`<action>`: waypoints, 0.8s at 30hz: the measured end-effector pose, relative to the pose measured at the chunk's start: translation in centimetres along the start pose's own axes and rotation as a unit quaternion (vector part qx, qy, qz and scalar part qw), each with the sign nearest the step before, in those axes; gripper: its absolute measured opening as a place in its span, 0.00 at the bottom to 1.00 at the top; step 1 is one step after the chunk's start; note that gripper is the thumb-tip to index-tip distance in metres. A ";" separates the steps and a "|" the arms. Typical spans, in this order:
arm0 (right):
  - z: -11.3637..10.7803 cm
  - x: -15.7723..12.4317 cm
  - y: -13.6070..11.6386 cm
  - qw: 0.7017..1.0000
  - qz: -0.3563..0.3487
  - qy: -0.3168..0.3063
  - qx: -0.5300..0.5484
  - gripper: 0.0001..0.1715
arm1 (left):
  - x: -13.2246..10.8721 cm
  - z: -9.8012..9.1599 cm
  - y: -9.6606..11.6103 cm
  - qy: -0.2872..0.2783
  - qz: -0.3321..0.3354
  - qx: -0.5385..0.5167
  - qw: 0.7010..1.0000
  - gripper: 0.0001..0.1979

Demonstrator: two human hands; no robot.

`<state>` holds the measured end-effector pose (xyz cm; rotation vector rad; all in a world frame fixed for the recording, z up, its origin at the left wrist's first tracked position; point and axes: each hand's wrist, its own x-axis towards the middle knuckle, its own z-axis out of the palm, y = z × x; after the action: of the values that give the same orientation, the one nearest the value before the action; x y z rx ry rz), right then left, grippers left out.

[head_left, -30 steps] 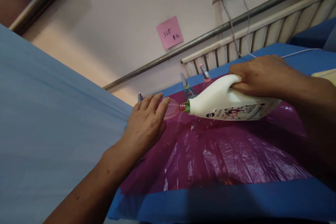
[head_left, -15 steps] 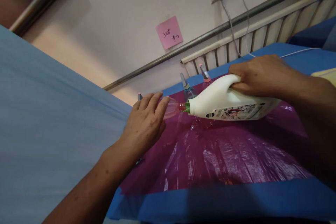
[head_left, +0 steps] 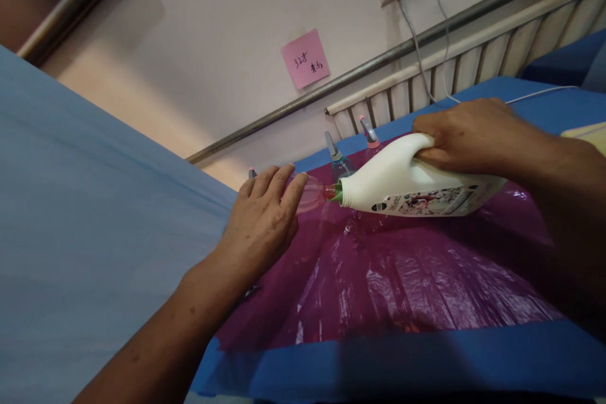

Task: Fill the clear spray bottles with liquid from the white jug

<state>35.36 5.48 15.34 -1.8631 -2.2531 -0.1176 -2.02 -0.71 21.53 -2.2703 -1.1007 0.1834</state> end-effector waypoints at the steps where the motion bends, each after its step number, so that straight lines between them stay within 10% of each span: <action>1: 0.0 0.0 0.0 1.000 -0.001 0.000 0.000 0.20 | 0.1 -0.1 0.0 -0.001 0.000 0.000 1.000 0.33; 24: -0.4 -0.1 -0.1 1.000 -0.010 -0.011 -0.023 0.22 | 0.8 -1.0 0.2 -0.012 0.011 0.020 1.000 0.29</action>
<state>35.29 5.32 15.71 -1.8736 -2.3029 -0.1548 -0.98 -0.64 22.29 -2.2504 -1.0759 0.2405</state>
